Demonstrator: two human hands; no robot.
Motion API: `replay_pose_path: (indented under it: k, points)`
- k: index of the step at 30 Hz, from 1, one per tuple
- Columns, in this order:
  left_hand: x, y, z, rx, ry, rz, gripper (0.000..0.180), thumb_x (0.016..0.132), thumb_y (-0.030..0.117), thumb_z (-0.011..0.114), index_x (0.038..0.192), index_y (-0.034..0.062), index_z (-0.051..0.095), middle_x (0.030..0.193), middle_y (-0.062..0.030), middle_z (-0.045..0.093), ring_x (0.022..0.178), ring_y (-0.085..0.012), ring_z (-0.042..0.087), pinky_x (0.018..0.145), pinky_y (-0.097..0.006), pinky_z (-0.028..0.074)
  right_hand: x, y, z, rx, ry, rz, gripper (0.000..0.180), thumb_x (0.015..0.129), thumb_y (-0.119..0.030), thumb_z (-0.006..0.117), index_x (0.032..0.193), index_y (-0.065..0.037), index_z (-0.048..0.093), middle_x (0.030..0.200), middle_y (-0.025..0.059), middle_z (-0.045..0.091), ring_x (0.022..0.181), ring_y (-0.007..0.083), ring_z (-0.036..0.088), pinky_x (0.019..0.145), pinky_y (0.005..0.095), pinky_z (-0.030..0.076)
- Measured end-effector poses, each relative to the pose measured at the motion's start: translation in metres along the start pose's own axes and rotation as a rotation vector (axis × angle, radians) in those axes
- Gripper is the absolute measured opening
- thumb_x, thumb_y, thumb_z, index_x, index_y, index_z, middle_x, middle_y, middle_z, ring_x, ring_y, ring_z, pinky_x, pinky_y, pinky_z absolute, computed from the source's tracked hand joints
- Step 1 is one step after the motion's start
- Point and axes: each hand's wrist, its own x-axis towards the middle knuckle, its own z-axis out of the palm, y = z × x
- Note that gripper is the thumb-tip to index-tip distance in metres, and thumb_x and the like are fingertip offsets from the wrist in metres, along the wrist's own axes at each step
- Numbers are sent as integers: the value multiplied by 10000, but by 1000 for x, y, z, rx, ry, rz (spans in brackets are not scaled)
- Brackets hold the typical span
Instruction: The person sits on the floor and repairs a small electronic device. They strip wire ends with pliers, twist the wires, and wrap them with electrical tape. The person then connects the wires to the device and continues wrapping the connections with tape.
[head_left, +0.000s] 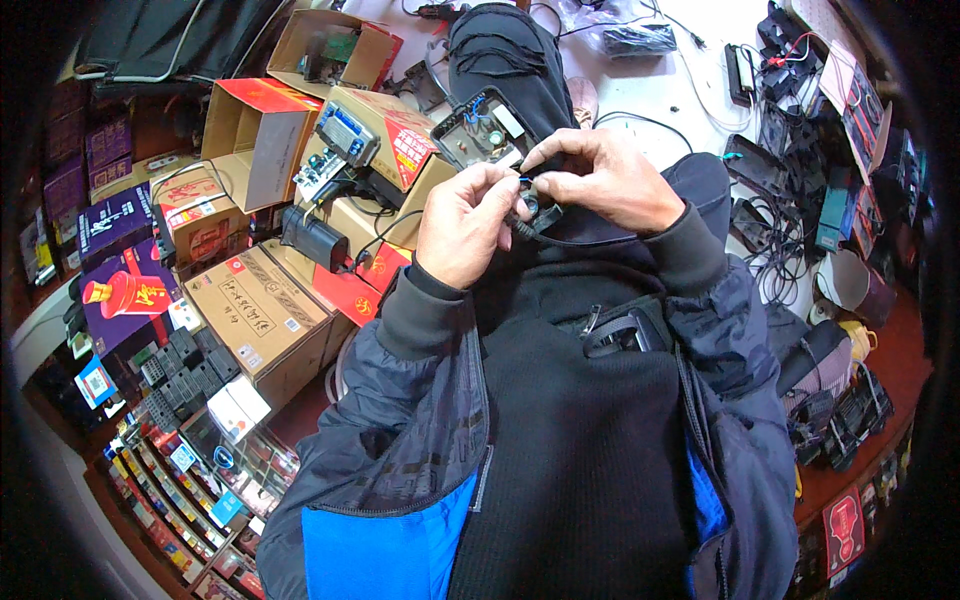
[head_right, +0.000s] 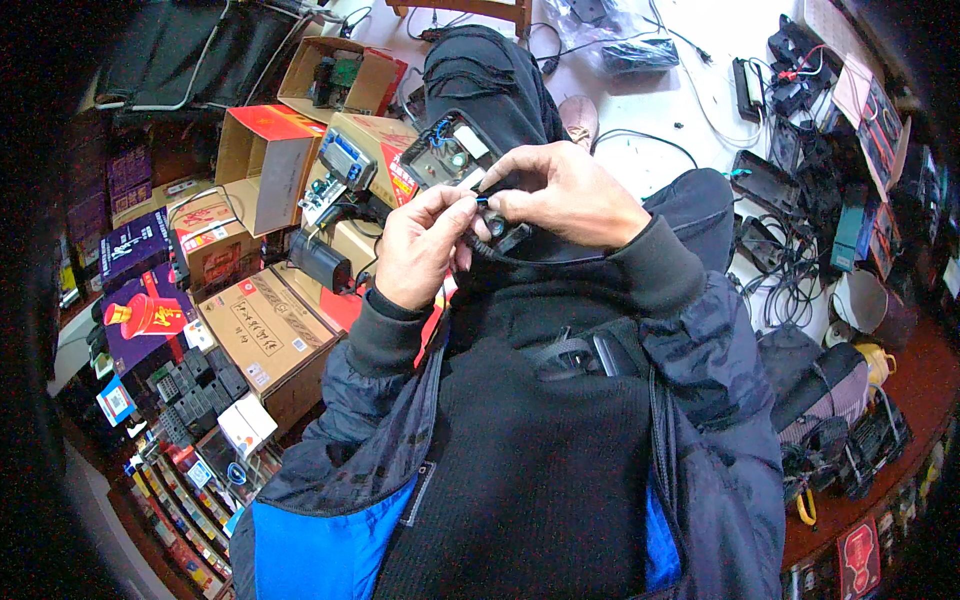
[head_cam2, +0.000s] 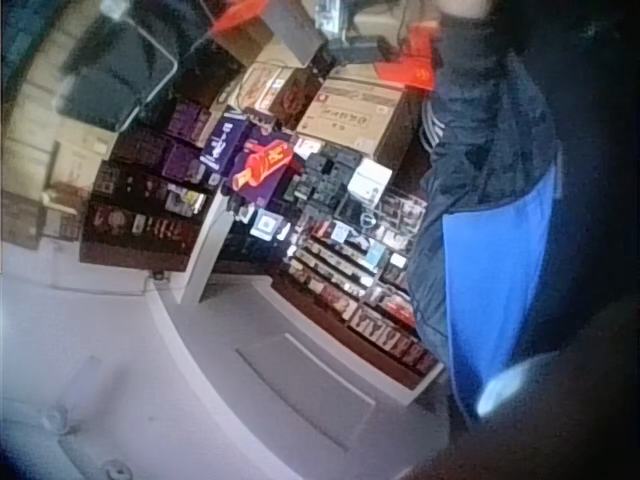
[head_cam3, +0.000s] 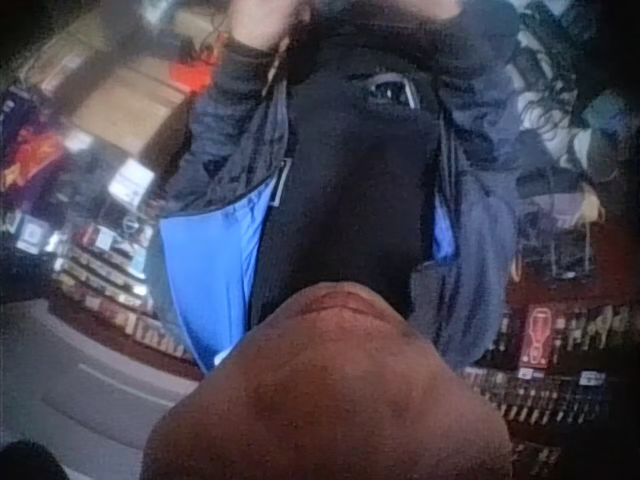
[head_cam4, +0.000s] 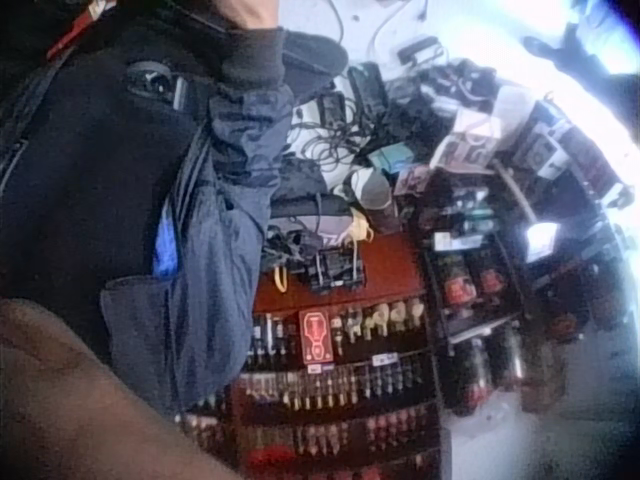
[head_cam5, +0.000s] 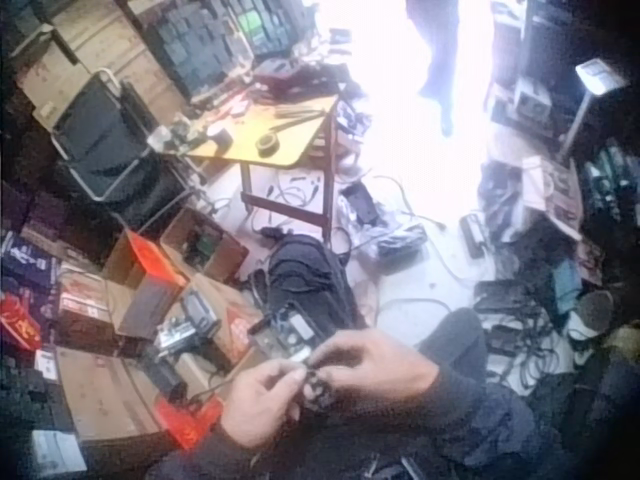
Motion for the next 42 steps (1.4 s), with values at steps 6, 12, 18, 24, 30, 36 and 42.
replay_pose_path:
  k: [6,12,18,24,30,36,42]
  points:
    - [1,-2,0,20,16,-18,204,1100,198,625,1064,17,712,862,-40,745,578,-56,597,529,-186,459,5,13,5,-56,124,-91,239,1003,-146,673,1099,62,740,884,50,735,839,100,671,796,286,561]
    - [-1,0,2,7,32,-24,199,1089,174,639,1115,-12,708,852,-44,738,575,-51,578,525,-199,449,7,15,4,-100,140,-88,232,992,-152,683,1082,50,753,856,63,755,797,98,683,762,286,564]
    - [-1,-1,6,1,66,14,230,1075,146,652,1204,-41,692,848,-52,737,580,-51,579,528,-207,450,6,13,4,-85,128,-85,220,968,-149,709,1063,44,759,870,81,771,799,103,696,759,294,567]
    - [0,0,1,56,26,-19,248,1083,149,643,1250,-29,686,892,-69,753,594,-73,624,531,-187,483,7,13,3,-116,116,-85,213,966,-142,702,1067,35,765,863,86,773,794,103,694,762,297,569]
    - [1,0,1,75,13,-38,225,1087,162,642,1199,-21,709,886,-54,748,603,-65,619,531,-183,475,5,8,3,-120,108,-74,216,961,-136,700,1076,34,767,864,88,776,797,105,694,762,295,569]
    - [1,-1,1,92,5,-44,216,1095,180,637,1168,-8,716,868,-39,736,595,-54,587,521,-187,458,5,7,2,-145,95,-87,214,956,-129,696,1076,33,769,858,82,772,791,107,691,759,296,568]
    - [2,-2,1,115,11,-43,216,1107,207,621,1118,12,714,841,-26,727,575,-46,560,512,-187,440,6,11,4,-147,121,-84,221,944,-143,710,1063,34,771,847,78,768,782,108,686,755,293,565]
